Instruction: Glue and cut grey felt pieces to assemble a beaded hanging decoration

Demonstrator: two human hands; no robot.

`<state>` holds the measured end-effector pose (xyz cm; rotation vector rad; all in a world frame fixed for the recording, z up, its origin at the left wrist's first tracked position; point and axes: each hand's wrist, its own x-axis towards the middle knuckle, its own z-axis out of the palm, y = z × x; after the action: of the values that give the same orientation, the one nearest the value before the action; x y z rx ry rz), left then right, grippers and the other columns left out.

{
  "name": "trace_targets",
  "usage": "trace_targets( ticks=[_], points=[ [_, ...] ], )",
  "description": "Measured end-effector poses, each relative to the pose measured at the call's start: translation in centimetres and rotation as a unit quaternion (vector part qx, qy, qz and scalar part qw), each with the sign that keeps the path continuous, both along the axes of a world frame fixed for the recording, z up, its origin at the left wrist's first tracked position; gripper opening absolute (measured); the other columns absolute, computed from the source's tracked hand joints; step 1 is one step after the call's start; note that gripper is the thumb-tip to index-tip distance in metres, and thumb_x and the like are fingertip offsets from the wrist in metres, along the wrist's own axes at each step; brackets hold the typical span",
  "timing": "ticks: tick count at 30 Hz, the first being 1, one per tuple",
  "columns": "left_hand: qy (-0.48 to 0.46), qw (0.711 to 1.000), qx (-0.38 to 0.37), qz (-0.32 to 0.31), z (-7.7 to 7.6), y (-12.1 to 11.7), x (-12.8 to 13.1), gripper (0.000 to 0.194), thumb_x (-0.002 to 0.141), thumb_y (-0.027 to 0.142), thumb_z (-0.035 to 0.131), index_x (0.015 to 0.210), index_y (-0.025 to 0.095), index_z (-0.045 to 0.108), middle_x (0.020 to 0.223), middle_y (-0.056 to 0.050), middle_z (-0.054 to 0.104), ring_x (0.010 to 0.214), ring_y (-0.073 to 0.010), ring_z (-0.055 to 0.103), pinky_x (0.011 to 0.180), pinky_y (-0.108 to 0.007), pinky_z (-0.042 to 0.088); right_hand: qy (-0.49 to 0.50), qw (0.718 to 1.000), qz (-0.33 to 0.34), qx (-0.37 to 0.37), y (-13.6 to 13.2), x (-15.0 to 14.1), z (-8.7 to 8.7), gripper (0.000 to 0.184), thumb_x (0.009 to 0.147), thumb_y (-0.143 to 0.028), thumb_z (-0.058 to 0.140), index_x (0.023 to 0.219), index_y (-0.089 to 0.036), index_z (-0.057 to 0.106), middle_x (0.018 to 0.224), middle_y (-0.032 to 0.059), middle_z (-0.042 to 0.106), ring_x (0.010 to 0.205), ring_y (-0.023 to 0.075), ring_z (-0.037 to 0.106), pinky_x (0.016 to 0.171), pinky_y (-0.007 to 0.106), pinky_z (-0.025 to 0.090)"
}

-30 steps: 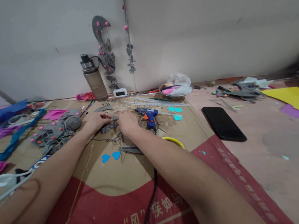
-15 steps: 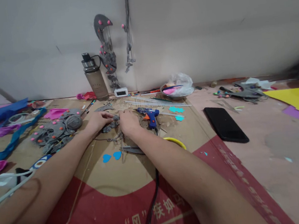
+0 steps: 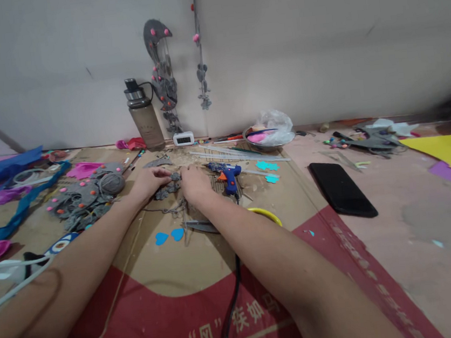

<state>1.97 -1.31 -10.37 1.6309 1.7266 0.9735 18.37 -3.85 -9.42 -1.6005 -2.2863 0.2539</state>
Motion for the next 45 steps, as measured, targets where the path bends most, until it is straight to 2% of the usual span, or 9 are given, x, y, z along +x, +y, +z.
trace_targets(
  ticks=[22,45],
  points=[
    [0.004,1.0,-0.005,0.013,0.62,-0.47,0.35,0.013,0.06,0.011,0.071,0.072,0.014,0.071,0.063,-0.001,0.067,0.055,-0.0112,0.056,0.059,-0.024,0.045,-0.006,1.0,0.0,0.01,0.01,-0.03,-0.09,0.026,0.086,-0.026,0.05,0.109,-0.018,0.058,0.114,0.0116,0.058,0.102,0.022,0.055,0.082,0.032,0.044],
    [0.019,1.0,0.0,0.018,0.22,-0.22,0.25,0.014,0.061,0.014,0.071,0.074,0.015,0.072,0.066,-0.002,0.069,0.057,-0.0118,0.058,0.061,-0.024,0.048,-0.011,1.0,-0.002,0.016,0.14,-0.04,-0.32,0.024,0.086,-0.026,0.049,0.108,-0.018,0.057,0.112,0.0104,0.058,0.1,0.0216,0.056,0.08,0.032,0.044]
  ],
)
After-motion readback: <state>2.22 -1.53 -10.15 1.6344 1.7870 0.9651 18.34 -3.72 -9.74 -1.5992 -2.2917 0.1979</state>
